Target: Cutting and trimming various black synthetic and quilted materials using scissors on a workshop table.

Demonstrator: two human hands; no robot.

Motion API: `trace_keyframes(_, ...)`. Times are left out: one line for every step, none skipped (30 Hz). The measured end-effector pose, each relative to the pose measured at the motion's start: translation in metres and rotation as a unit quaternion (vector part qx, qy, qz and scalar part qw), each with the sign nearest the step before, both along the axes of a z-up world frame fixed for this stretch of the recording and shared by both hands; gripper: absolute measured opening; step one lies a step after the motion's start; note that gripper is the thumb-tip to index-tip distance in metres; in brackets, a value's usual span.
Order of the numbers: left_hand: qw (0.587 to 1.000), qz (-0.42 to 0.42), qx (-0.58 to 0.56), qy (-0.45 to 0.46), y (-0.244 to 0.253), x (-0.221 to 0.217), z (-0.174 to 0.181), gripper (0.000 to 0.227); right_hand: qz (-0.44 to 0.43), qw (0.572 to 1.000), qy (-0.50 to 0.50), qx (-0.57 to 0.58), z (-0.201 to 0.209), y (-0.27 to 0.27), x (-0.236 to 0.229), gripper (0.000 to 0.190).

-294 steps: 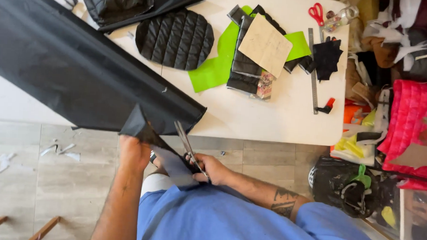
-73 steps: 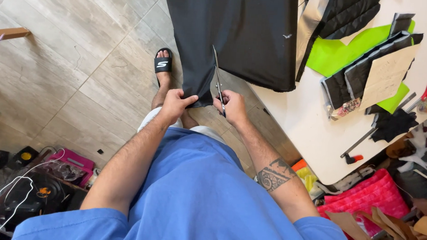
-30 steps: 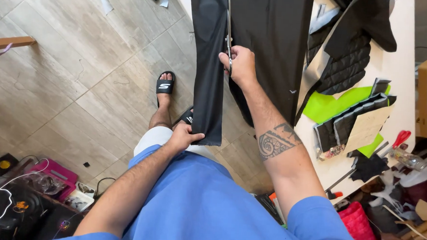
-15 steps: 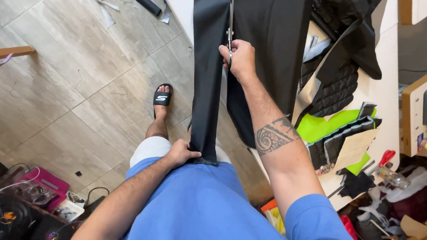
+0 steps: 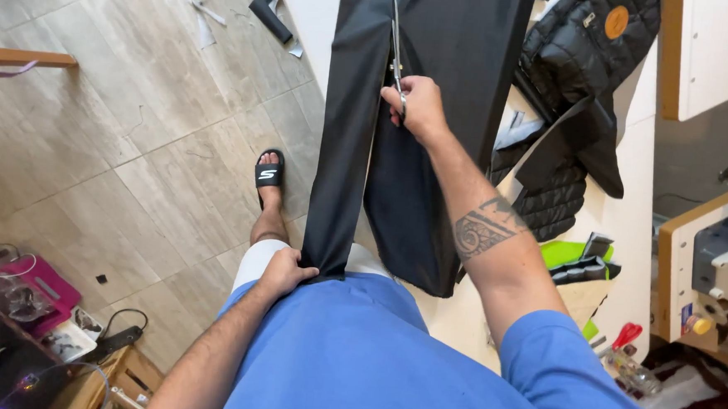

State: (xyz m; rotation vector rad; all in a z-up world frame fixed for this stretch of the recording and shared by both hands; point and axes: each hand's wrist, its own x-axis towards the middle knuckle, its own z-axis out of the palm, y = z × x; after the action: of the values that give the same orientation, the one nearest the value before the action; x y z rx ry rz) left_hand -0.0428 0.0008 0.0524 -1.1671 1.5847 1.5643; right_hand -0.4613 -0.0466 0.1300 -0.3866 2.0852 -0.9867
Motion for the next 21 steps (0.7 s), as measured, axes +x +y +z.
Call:
trace_keyframes(1.0,0.008,-0.004,0.0,0.004,0.005,0.004,0.025,0.008,1.0,0.0,-0.004,0.006,0.007,-0.009,0.017)
trace_keyframes(1.0,0.007,-0.014,-0.003,0.003,0.006,0.005,0.025,0.053,0.998,0.0,0.014,0.012,0.01,-0.023,0.016)
trace_keyframes(1.0,0.006,-0.023,-0.006,0.002,0.006,0.004,0.026,0.098,0.995,0.001,0.033,0.017,0.012,-0.037,0.016)
trace_keyframes(1.0,0.013,-0.024,-0.008,0.0,0.005,0.007,0.026,0.105,0.994,0.0,0.032,0.023,0.01,-0.056,0.016)
trace_keyframes(0.999,0.016,-0.034,-0.004,-0.002,0.005,0.008,0.026,0.173,0.983,-0.001,0.067,0.028,0.008,-0.075,0.015)
trace_keyframes(0.999,0.021,-0.039,-0.005,0.001,0.009,0.013,0.027,0.241,0.965,-0.007,0.105,0.032,0.008,-0.09,0.015)
trace_keyframes(0.999,0.028,-0.035,-0.011,0.009,0.014,0.013,0.027,0.249,0.962,-0.012,0.107,0.04,0.003,-0.101,0.015)
trace_keyframes(0.998,0.008,-0.059,-0.012,0.013,0.015,0.009,0.034,0.329,0.932,0.011,0.151,0.049,-0.004,-0.115,0.014)
trace_keyframes(0.996,-0.013,-0.083,-0.013,0.017,0.015,0.006,0.046,0.407,0.892,0.034,0.193,0.058,-0.013,-0.13,0.018)
trace_keyframes(0.996,-0.007,-0.086,-0.012,0.017,0.016,0.004,0.046,0.412,0.89,0.038,0.191,0.064,-0.024,-0.136,0.018)
trace_keyframes(0.996,-0.002,-0.084,-0.016,0.017,0.016,0.003,0.048,0.455,0.862,0.054,0.216,0.07,-0.035,-0.142,0.017)
trace_keyframes(0.997,0.002,-0.081,-0.022,0.019,0.019,0.004,0.05,0.496,0.832,0.067,0.239,0.074,-0.044,-0.146,0.017)
trace_keyframes(0.996,0.006,-0.082,-0.023,0.019,0.017,0.002,0.05,0.5,0.83,0.068,0.238,0.072,-0.054,-0.153,0.017)
trace_keyframes(0.996,-0.001,-0.088,-0.022,0.02,0.017,0.001,0.047,0.552,0.794,0.096,0.235,0.07,-0.062,-0.158,0.019)
trace_keyframes(0.995,-0.008,-0.095,-0.021,0.021,0.017,0.001,0.044,0.601,0.755,0.124,0.231,0.067,-0.07,-0.163,0.022)
trace_keyframes(0.995,-0.006,-0.096,-0.024,0.024,0.018,-0.003,0.044,0.604,0.754,0.124,0.229,0.073,-0.081,-0.156,0.022)
trace_keyframes(0.995,-0.006,-0.096,-0.024,0.027,0.019,-0.007,0.043,0.595,0.756,0.113,0.25,0.08,-0.092,-0.15,0.015)
trace_keyframes(0.995,-0.007,-0.095,-0.024,0.029,0.021,-0.01,0.042,0.584,0.758,0.102,0.271,0.087,-0.101,-0.143,0.012)
trace_keyframes(0.995,-0.007,-0.095,-0.026,0.028,0.02,-0.006,0.042,0.585,0.758,0.101,0.269,0.08,-0.111,-0.139,0.012)
trace_keyframes(0.996,-0.002,-0.087,-0.028,0.026,0.018,-0.003,0.037,0.591,0.758,0.102,0.259,0.074,-0.119,-0.137,0.012)
trace_keyframes(0.996,0.003,-0.079,-0.029,0.025,0.017,0.0,0.033,0.596,0.757,0.103,0.248,0.069,-0.126,-0.135,0.012)
